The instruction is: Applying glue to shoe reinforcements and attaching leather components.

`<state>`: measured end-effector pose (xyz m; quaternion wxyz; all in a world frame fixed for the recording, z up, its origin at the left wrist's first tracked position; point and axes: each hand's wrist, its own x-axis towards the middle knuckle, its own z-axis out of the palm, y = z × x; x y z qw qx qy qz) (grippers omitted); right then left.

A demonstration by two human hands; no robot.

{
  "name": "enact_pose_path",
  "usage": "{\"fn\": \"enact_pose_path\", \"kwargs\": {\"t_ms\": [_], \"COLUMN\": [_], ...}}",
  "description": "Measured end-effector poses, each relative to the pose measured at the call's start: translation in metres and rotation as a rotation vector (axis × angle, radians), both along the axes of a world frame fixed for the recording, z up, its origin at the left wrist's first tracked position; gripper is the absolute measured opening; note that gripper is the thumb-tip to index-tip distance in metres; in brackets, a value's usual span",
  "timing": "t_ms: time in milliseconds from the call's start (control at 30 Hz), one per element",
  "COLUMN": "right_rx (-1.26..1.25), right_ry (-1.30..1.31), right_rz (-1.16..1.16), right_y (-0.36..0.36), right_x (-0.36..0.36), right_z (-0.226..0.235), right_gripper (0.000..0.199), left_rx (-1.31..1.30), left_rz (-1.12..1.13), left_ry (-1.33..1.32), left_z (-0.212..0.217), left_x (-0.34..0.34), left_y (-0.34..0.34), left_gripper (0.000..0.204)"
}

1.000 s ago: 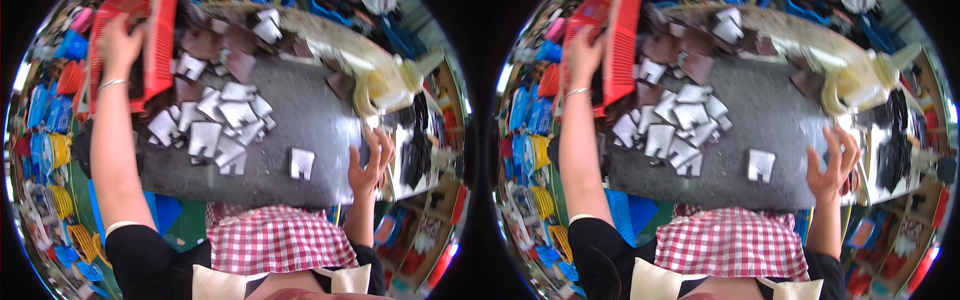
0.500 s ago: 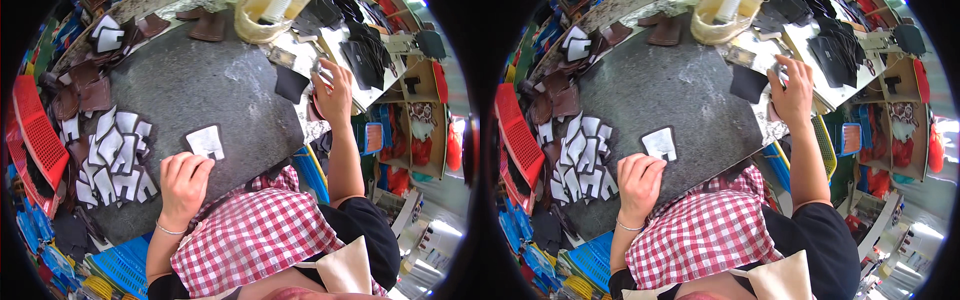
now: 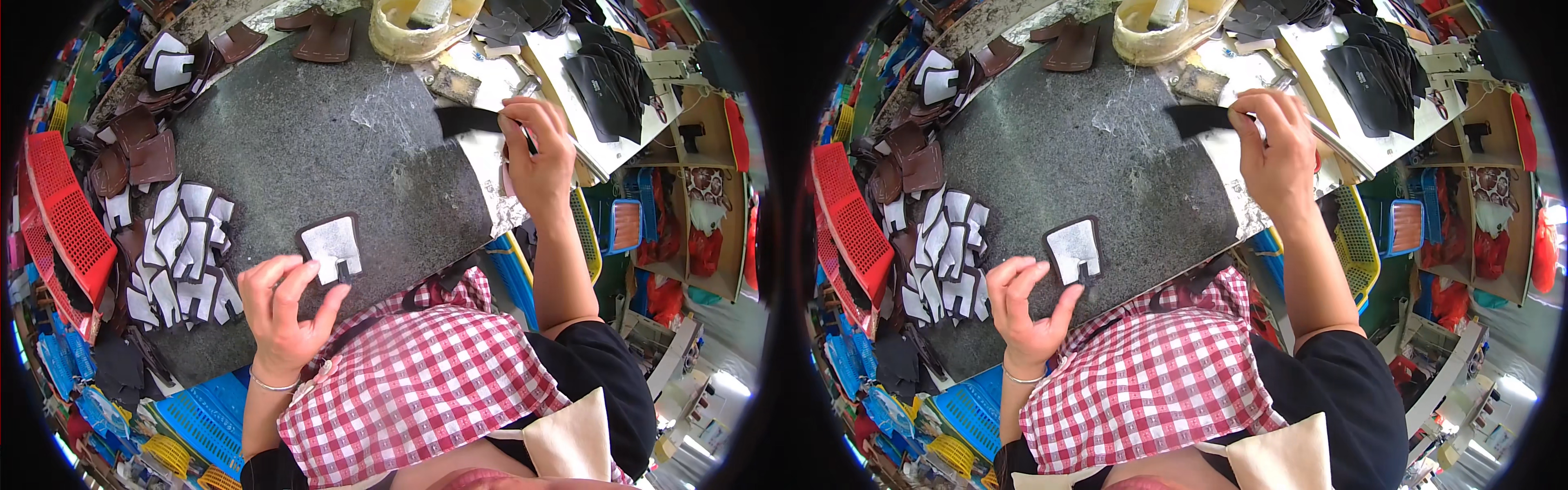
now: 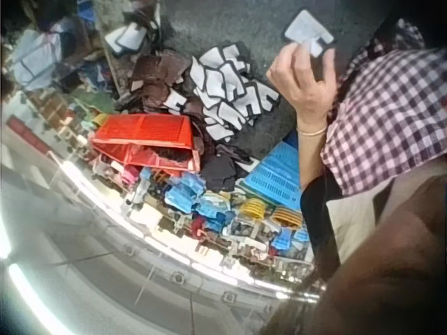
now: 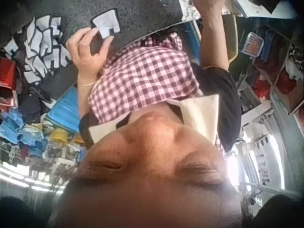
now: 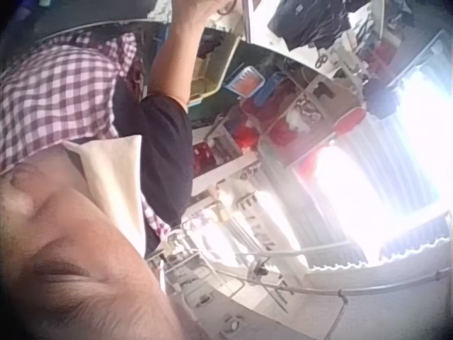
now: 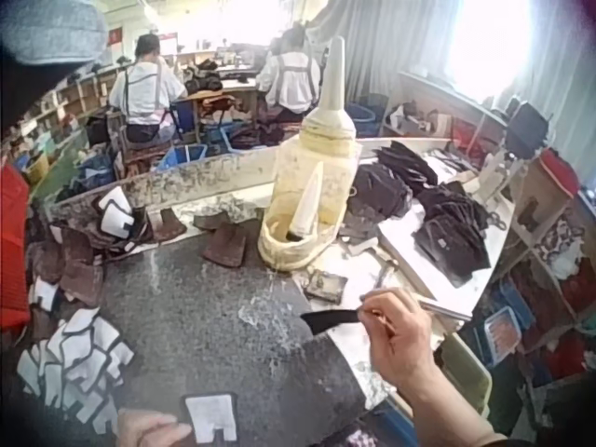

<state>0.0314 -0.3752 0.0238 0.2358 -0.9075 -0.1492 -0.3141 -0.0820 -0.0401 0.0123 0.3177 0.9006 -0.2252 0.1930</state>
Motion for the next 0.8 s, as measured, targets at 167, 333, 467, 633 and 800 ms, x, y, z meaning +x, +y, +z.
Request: {"fn": "enact_pose_path", "kwargs": {"t_ms": [167,333,467,633,800], "right_rx": [0.868,0.902,0.561,0.260,0.069], "right_ry": [0.952,1.313,0.806,0.747,0.298], "right_rz": [0.355,0.554,0.728,0.736,0.810], "right_y": [0.076,0.096,0.095,0.114,0.112], "right_x": [-0.048,-0.042,-0.035,-0.034,-0.041], "right_z": [0.025,0.016,0.005,0.012,-0.008], "right_gripper": [0.010,0.022,0.075,0.037,0.036], "left_rx": [-0.031,0.082,-0.318,-0.305,-0.147], "left_rz": [-0.117,-0.103,0.052,0.033,-0.060], "left_ry": [-0.246,-0.024,0.325,0.222,0.185], "left_z": [-0.010,0.013,0.011,0.015,0.003], "left_x": [0.020,0.015,0.011,0.015,0.006], "left_y": [-0.019,-0.014,-0.006,0.000,0.014], "left_gripper": [0.069,0.048,0.048,0.047,0.051]}}
